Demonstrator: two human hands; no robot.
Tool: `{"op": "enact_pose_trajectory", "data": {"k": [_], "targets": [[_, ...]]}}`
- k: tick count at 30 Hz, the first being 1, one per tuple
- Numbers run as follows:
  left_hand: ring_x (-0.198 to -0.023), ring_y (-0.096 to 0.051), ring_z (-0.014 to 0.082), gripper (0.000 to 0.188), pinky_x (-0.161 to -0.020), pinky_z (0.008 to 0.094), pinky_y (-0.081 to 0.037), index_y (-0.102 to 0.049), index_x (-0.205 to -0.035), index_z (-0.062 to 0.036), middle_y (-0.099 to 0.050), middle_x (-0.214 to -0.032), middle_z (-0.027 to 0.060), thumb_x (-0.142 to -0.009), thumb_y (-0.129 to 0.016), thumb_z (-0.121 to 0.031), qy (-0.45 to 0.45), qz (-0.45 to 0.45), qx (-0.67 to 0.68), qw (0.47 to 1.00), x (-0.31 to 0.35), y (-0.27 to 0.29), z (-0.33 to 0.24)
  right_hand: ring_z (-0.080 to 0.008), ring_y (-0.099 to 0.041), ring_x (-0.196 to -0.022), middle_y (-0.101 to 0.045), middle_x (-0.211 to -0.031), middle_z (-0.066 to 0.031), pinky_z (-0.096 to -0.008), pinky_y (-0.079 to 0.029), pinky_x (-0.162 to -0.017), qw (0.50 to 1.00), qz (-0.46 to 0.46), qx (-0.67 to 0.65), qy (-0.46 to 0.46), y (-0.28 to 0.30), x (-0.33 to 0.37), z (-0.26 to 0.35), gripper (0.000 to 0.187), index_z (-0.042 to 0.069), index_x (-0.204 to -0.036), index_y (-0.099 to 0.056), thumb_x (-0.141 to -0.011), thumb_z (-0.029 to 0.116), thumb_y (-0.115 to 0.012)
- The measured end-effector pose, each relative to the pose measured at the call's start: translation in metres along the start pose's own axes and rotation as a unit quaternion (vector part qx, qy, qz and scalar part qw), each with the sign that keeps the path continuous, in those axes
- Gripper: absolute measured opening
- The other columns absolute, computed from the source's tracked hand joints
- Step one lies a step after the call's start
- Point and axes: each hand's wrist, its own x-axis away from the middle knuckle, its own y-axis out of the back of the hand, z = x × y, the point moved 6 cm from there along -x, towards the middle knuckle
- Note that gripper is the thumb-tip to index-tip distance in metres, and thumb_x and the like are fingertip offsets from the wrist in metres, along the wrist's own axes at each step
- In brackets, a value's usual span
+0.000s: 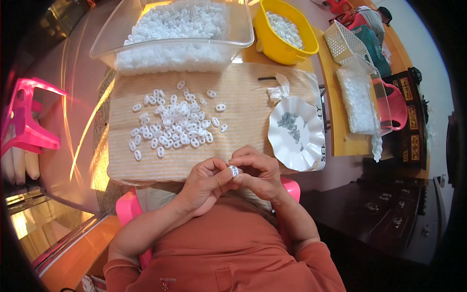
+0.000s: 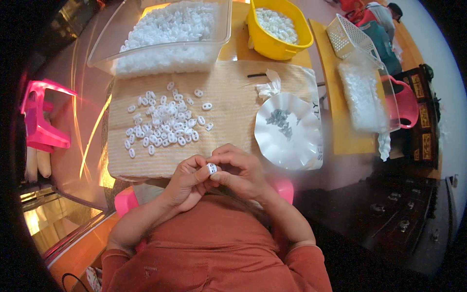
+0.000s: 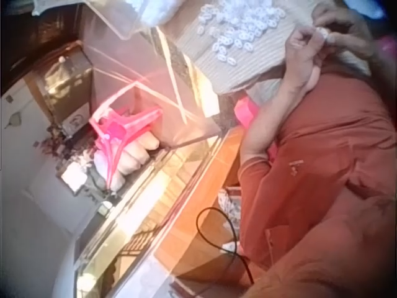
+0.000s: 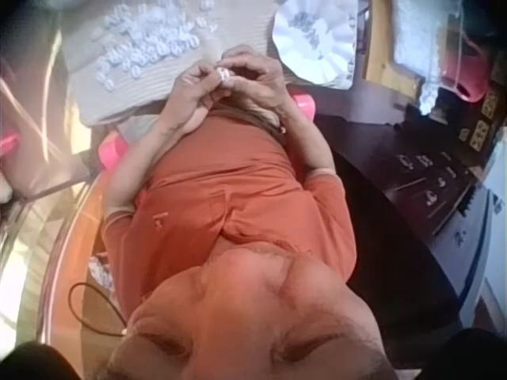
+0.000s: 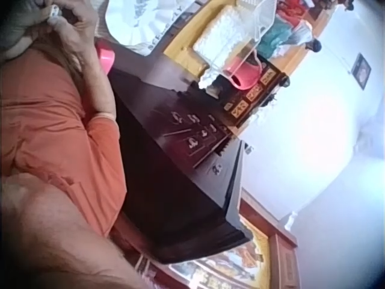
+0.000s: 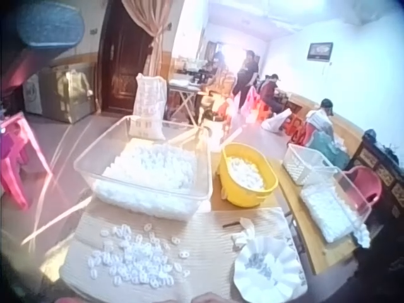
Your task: The person is manually assembling small white plastic components by inserting small metal pins into them at a production workbench.
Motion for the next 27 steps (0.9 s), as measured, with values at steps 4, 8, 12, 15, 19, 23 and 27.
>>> {"op": "enact_pose_trajectory", "data": {"k": [4, 8, 12, 15, 19, 23, 27], "targets": [[-0.088, -0.063, 0.0155, 0.012, -0.078, 0.0295, -0.056, -0.055, -0.090, -0.0076, -0.063, -0.096, 0.0066, -0.089, -0.065, -0.014, 0.012, -0.020, -0.014, 1.000, 0.001, 0.002, -0.001, -0.0180, -0.057, -0.093, -0.057, -0.106, -0.0128, -0.0281, -0.047, -0.079, 1.000, 0.001, -0.029, -0.009, 0.001, 0.000, -0.005, 0.026, -0.003, -0.108, -0.062, -0.082, -0.003, -0.067], [-0.088, -0.063, 0.0149, 0.011, -0.079, 0.0300, -0.057, -0.056, -0.090, -0.0072, -0.063, -0.097, 0.0064, -0.090, -0.064, -0.014, 0.008, -0.016, -0.020, 1.000, 0.002, 0.002, -0.001, -0.0176, -0.056, -0.097, -0.057, -0.107, -0.0129, -0.0279, -0.046, -0.081, 1.000, 0.012, -0.002, 0.002, 0.001, 0.004, -0.006, 0.028, -0.004, -0.110, -0.060, -0.084, -0.002, -0.066], [-0.086, -0.063, 0.0140, 0.011, -0.078, 0.0297, -0.056, -0.057, -0.091, -0.0077, -0.064, -0.094, 0.0049, -0.092, -0.061, -0.018, 0.011, -0.014, -0.008, 1.000, 0.003, -0.001, -0.004, -0.0165, -0.057, -0.098, -0.059, -0.109, -0.0126, -0.0279, -0.047, -0.083, 1.000, -0.004, 0.006, 0.001, 0.001, 0.007, -0.003, 0.027, -0.005, -0.111, -0.060, -0.084, -0.001, -0.066], [-0.084, -0.063, 0.0138, 0.012, -0.077, 0.0298, -0.056, -0.057, -0.091, -0.0080, -0.065, -0.092, 0.0041, -0.093, -0.059, -0.020, 0.011, -0.011, 0.001, 1.000, 0.003, 0.000, -0.004, -0.0151, -0.059, -0.096, -0.061, -0.107, -0.0114, -0.0270, -0.048, -0.082, 0.999, -0.030, 0.002, -0.034, 0.003, 0.008, 0.001, 0.026, -0.006, -0.110, -0.060, -0.084, -0.003, -0.066], [-0.084, -0.063, 0.0139, 0.011, -0.076, 0.0298, -0.055, -0.058, -0.092, -0.0079, -0.065, -0.091, 0.0044, -0.093, -0.059, -0.018, 0.021, -0.015, -0.036, 0.999, 0.005, -0.003, -0.003, -0.0134, -0.062, -0.084, -0.064, -0.097, -0.0091, -0.0258, -0.050, -0.075, 0.992, -0.046, 0.113, -0.019, 0.007, 0.010, 0.000, 0.025, -0.003, -0.108, -0.061, -0.084, 0.003, -0.067], [-0.084, -0.063, 0.0138, 0.010, -0.076, 0.0297, -0.055, -0.058, -0.092, -0.0071, -0.065, -0.091, 0.0048, -0.093, -0.059, -0.017, 0.017, -0.011, -0.041, 0.999, 0.005, -0.006, -0.005, -0.0123, -0.062, -0.082, -0.065, -0.094, -0.0078, -0.0248, -0.049, -0.072, 0.993, -0.055, 0.102, -0.033, 0.008, 0.009, 0.006, 0.027, -0.003, -0.107, -0.061, -0.083, 0.005, -0.069], [-0.083, -0.063, 0.0136, 0.009, -0.076, 0.0294, -0.055, -0.059, -0.093, -0.0053, -0.065, -0.094, 0.0072, -0.093, -0.059, -0.014, 0.020, -0.030, -0.053, 0.998, 0.003, -0.001, -0.004, -0.0115, -0.061, -0.079, -0.066, -0.089, -0.0069, -0.0245, -0.048, -0.070, 0.980, -0.071, 0.176, -0.053, 0.025, 0.002, 0.020, 0.028, -0.003, -0.109, -0.061, -0.086, 0.010, -0.067]]}}
